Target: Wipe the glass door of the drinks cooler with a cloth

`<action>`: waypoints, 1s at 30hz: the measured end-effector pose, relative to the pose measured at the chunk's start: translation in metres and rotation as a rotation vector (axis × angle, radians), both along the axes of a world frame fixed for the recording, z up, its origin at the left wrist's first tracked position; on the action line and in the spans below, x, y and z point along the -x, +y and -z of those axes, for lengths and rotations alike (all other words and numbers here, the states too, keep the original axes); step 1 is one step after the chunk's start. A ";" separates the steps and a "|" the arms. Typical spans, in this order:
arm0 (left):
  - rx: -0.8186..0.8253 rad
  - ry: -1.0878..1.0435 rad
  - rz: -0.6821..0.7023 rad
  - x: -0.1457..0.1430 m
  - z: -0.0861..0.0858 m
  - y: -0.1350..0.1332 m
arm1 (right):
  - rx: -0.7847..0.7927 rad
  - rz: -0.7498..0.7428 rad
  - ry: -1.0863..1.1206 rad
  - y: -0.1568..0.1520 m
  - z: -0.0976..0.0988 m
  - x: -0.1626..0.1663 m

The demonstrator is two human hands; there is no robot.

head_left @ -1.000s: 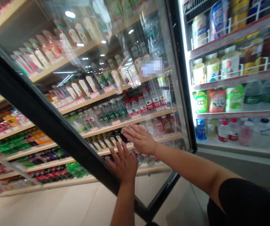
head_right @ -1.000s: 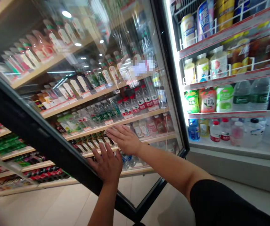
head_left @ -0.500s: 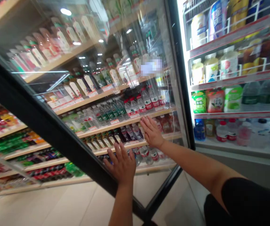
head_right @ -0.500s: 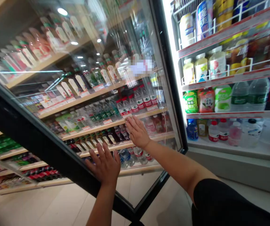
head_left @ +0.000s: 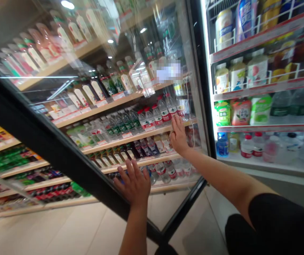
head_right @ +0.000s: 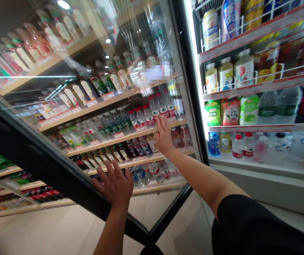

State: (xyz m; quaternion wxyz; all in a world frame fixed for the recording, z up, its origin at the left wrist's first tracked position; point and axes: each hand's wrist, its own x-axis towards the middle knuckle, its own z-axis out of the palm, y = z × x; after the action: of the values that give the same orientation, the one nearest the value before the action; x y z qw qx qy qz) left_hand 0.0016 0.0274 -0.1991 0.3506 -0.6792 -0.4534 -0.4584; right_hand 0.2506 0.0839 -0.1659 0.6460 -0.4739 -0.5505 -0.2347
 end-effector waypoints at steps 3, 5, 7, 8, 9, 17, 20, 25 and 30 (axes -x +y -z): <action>0.015 -0.012 0.003 0.000 0.001 0.000 | -0.018 0.019 0.042 0.007 -0.010 -0.013; -0.003 0.005 -0.015 -0.001 0.001 -0.001 | -0.007 0.036 0.056 0.007 0.008 -0.019; -0.015 0.019 -0.031 -0.002 0.001 -0.002 | 0.016 0.066 0.094 0.005 0.033 -0.023; -0.012 0.018 -0.031 -0.002 0.001 -0.003 | 0.026 0.085 0.123 0.005 0.041 -0.024; -0.004 0.012 -0.025 -0.002 0.001 -0.003 | 0.032 0.103 0.151 0.006 0.044 -0.024; 0.013 -0.027 0.004 -0.002 0.003 0.000 | -0.005 -0.012 -0.078 -0.010 -0.013 0.024; 0.010 -0.033 0.015 -0.003 0.005 0.001 | -0.006 -0.034 -0.171 -0.023 0.005 0.047; 0.014 -0.017 0.007 -0.003 0.006 0.003 | -0.006 -0.063 -0.171 -0.022 -0.021 0.053; 0.057 -0.037 0.031 -0.005 0.007 0.005 | -0.015 -0.099 -0.146 -0.019 -0.055 0.062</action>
State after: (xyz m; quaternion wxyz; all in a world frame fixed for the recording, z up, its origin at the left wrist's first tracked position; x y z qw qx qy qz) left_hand 0.0061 0.0322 -0.2056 0.3154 -0.6874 -0.4620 -0.4632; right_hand 0.1888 0.0644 -0.1110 0.6185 -0.4230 -0.6170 -0.2405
